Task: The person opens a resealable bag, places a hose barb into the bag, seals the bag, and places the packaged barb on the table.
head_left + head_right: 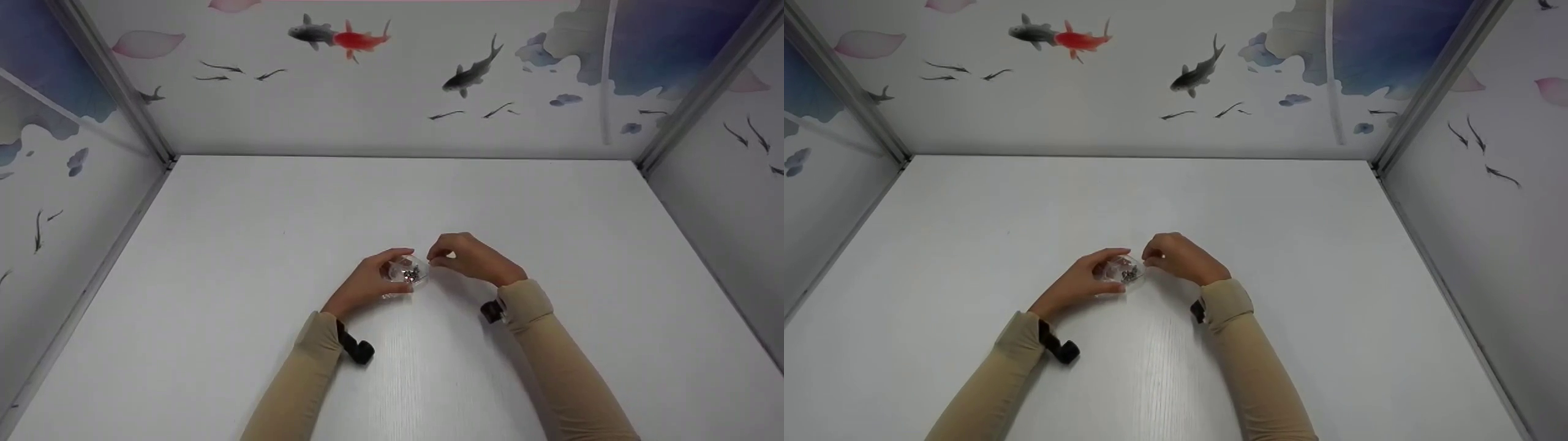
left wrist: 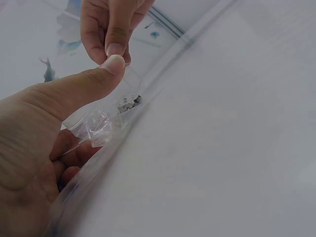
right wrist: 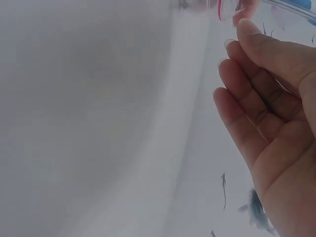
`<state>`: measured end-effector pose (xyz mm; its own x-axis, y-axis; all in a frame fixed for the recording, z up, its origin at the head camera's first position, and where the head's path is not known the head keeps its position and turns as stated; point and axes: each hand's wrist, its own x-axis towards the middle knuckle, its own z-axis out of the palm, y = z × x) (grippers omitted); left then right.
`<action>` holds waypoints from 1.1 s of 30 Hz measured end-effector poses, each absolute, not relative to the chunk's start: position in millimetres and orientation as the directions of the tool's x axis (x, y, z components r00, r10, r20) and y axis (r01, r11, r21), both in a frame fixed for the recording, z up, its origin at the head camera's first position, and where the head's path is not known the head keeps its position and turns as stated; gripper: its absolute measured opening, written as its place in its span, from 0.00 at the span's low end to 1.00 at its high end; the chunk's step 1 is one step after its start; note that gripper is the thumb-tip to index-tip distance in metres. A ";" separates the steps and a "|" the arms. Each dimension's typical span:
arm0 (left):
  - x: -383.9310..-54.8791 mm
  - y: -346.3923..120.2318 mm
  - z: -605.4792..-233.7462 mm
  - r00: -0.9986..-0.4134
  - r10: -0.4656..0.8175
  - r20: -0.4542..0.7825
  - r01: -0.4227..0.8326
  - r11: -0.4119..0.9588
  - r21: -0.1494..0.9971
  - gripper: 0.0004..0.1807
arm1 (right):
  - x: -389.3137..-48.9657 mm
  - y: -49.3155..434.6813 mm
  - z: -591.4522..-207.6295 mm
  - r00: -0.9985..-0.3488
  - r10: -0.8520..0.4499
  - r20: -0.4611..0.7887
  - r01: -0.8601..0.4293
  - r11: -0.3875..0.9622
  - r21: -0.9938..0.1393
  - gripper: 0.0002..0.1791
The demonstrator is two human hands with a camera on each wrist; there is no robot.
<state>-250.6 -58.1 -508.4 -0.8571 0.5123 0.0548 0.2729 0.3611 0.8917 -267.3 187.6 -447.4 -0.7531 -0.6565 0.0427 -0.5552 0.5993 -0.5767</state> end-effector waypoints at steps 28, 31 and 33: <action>-250.4 -58.1 -507.2 -0.851 0.521 0.067 0.289 0.358 0.888 0.36 | -263.9 167.5 -446.4 -0.724 -0.687 0.062 -0.592 0.573 -0.567 0.10; -250.2 -58.1 -507.2 -0.851 0.521 0.063 0.284 0.356 0.890 0.35 | -264.3 168.2 -447.3 -0.719 -0.691 0.069 -0.593 0.559 -0.580 0.10; -250.1 -58.1 -507.3 -0.852 0.520 0.059 0.280 0.359 0.890 0.35 | -264.5 168.6 -447.6 -0.718 -0.693 0.067 -0.590 0.555 -0.587 0.09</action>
